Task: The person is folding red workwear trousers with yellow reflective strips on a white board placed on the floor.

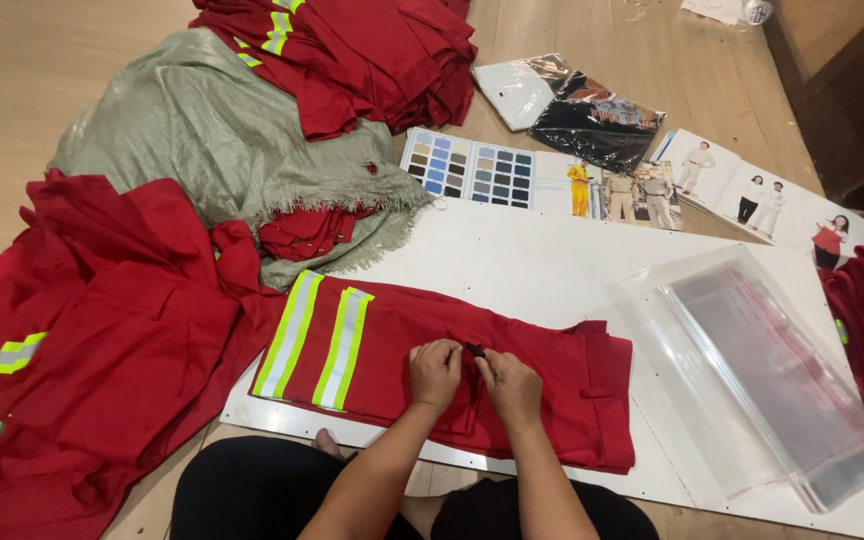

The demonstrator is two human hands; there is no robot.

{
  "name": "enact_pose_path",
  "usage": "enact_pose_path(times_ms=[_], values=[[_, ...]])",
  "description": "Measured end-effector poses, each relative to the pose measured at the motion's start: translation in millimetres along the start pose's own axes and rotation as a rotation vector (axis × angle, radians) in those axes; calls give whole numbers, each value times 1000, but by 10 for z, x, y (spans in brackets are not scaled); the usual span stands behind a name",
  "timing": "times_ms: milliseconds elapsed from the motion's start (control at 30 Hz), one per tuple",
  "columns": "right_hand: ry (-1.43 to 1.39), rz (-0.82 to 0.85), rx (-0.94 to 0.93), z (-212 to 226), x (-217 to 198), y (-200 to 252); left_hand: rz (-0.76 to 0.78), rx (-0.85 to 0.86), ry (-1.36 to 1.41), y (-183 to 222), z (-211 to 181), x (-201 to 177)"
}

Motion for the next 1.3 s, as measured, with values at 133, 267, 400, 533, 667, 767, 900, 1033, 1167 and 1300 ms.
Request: enact_pose_path(times_ms=[133, 267, 400, 533, 667, 767, 900, 1033, 1167, 1300], values=[[-74, 2, 57, -38, -35, -15, -4, 17, 17, 7, -17, -23], [-392, -89, 222, -202, -206, -52, 55, 56, 23, 67, -141, -151], [-839, -198, 892, -989, 169, 186, 389, 56, 45, 230, -334, -28], [-861, -105, 879, -1164, 579, 221, 532, -330, 4, 67, -312, 104], [-612, -24, 765, -1251, 619, 230, 669, -365, -147, -91, -377, 225], [-363, 32, 599, -1059, 511, 145, 669, -341, -259, -86, -122, 421], [-194, 146, 576, -978, 600, 42, 637, -291, -209, -2, 136, 540], [-286, 72, 624, -1021, 567, -15, 506, -247, -89, 126, 325, 557], [-727, -113, 609, -1249, 634, -55, 389, -217, 53, 137, 351, 419], [-1200, 147, 727, -978, 527, -58, 378, -266, 155, 177, 324, 273]])
Point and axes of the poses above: each hand's wrist, its own y-axis away from the middle knuckle, its own x-axis out of the palm, z = x × y, the point moved 9 cm from there along -y, towards the middle knuckle, and after that the axes turned 1 degree about z, right-handed, at the moved point
